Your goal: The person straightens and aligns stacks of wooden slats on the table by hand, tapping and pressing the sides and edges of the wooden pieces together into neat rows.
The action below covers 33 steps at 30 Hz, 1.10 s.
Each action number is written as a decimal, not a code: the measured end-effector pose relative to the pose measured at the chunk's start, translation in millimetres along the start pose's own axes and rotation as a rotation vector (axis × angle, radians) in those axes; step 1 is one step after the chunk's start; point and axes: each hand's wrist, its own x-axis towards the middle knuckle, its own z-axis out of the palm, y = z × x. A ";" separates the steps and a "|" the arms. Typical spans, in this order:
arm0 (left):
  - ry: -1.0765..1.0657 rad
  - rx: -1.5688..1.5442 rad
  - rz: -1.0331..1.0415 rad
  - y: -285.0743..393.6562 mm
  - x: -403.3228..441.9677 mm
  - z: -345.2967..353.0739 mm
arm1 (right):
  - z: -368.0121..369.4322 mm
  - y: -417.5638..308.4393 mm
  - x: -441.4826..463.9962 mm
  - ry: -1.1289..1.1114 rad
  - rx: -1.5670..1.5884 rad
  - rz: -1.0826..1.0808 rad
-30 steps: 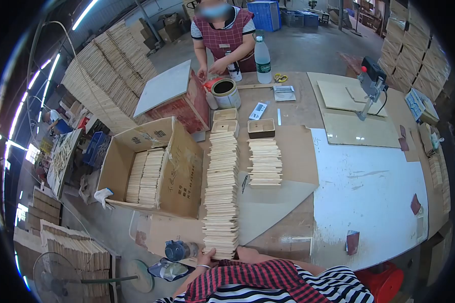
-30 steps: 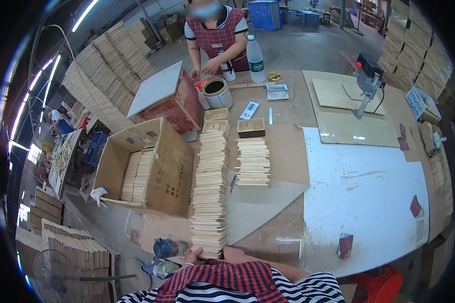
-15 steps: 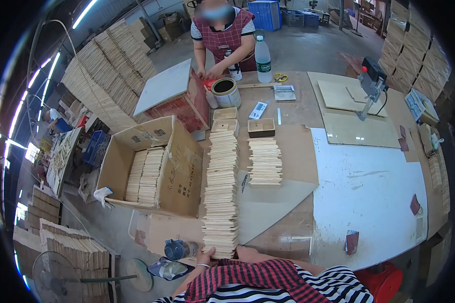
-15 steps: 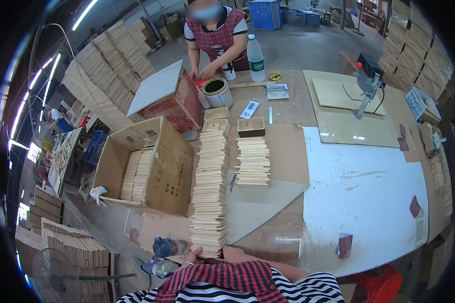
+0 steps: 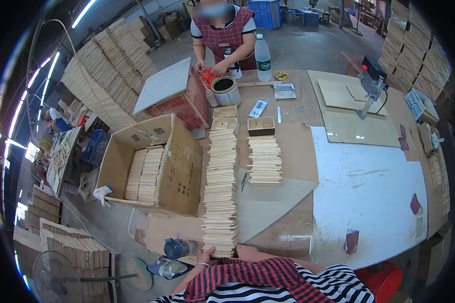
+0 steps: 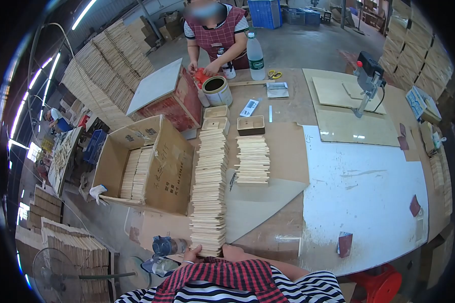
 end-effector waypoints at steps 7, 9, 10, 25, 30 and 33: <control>0.039 0.016 -0.008 3.2 -4.6 3.8 | 3.3 3.7 2.9 0.013 -0.003 -0.017; 0.033 0.020 -0.007 2.7 -3.7 3.1 | 4.7 5.0 4.0 0.015 -0.001 -0.019; 0.033 0.021 -0.008 2.9 -4.2 3.3 | 4.7 4.9 3.9 0.016 -0.005 -0.021; 0.012 -0.004 -0.029 -0.7 0.7 -1.1 | -0.4 2.4 -1.5 0.027 0.007 -0.066; 0.000 -0.008 -0.030 1.7 -1.5 0.6 | -2.0 -0.5 -3.9 0.023 0.009 -0.041; 0.004 -0.009 -0.024 3.3 -6.2 4.3 | -3.4 -2.9 -5.9 0.024 0.007 -0.035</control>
